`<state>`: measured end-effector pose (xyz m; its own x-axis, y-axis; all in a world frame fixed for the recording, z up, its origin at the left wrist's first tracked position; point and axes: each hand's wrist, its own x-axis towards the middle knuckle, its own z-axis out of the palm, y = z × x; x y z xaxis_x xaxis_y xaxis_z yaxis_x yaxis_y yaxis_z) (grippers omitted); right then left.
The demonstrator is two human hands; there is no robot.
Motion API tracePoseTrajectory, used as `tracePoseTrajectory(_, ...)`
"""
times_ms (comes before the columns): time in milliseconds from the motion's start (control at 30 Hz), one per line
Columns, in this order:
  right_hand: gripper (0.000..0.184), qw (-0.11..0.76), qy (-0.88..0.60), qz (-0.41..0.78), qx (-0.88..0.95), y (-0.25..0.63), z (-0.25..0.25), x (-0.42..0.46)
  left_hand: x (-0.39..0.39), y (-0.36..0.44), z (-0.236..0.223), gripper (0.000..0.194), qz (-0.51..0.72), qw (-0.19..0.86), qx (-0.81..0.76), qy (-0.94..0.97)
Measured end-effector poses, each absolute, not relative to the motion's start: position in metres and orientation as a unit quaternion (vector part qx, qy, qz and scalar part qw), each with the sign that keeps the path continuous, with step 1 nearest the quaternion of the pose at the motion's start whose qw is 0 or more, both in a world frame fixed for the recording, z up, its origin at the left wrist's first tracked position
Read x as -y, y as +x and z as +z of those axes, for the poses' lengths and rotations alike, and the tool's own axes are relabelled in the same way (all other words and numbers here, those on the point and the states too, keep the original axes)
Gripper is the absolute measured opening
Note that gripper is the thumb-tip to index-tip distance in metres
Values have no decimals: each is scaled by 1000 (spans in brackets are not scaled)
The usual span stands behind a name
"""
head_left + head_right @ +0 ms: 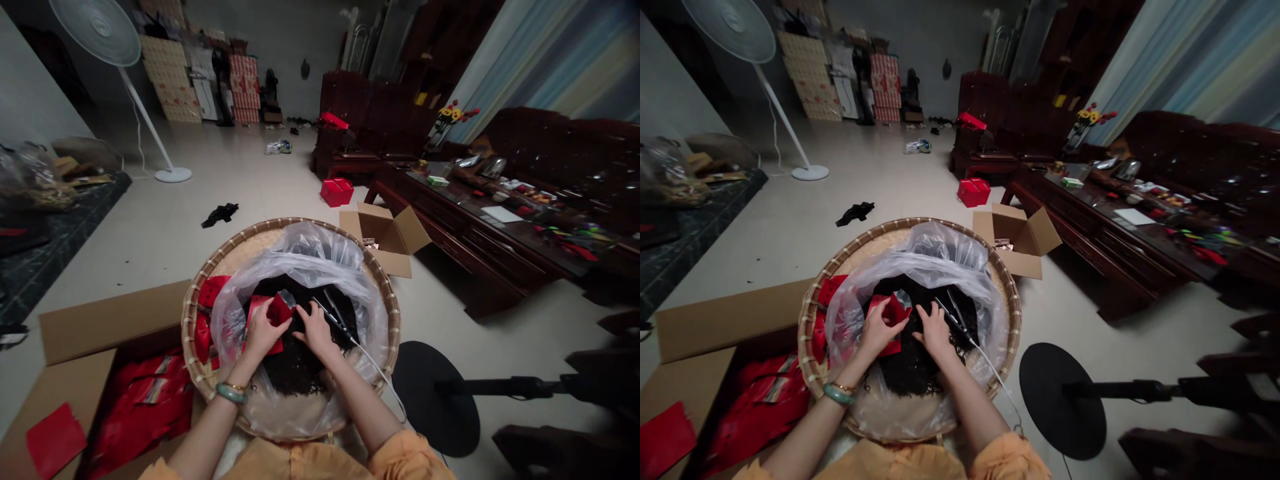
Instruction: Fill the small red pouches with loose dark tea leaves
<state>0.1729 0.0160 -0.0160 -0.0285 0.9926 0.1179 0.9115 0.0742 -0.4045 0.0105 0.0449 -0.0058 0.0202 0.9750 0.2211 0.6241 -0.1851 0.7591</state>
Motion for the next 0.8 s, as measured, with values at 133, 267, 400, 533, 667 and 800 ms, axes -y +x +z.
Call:
tracePoseTrajectory(133,45,212,-647,155,716,173,-15,-18,-44,12,-4,62,371,234,-582,685)
tracePoseTrajectory(267,26,364,-617,292,634,176,-13,-19,-44,9,-4,64,386,240,-584,672)
tracePoseTrajectory(400,27,514,-517,586,355,177,-9,-17,-44,8,-3,65,401,251,-589,655)
tracePoseTrajectory(533,26,531,-415,717,176,178,-5,-14,-44,9,0,62,412,246,-573,664)
tracePoseTrajectory(667,26,527,-324,785,37,178,-2,-13,-42,8,1,62,410,220,-575,673)
tracePoseTrajectory(800,22,531,-272,799,-70,173,0,-16,-40,5,1,62,408,218,-575,675)
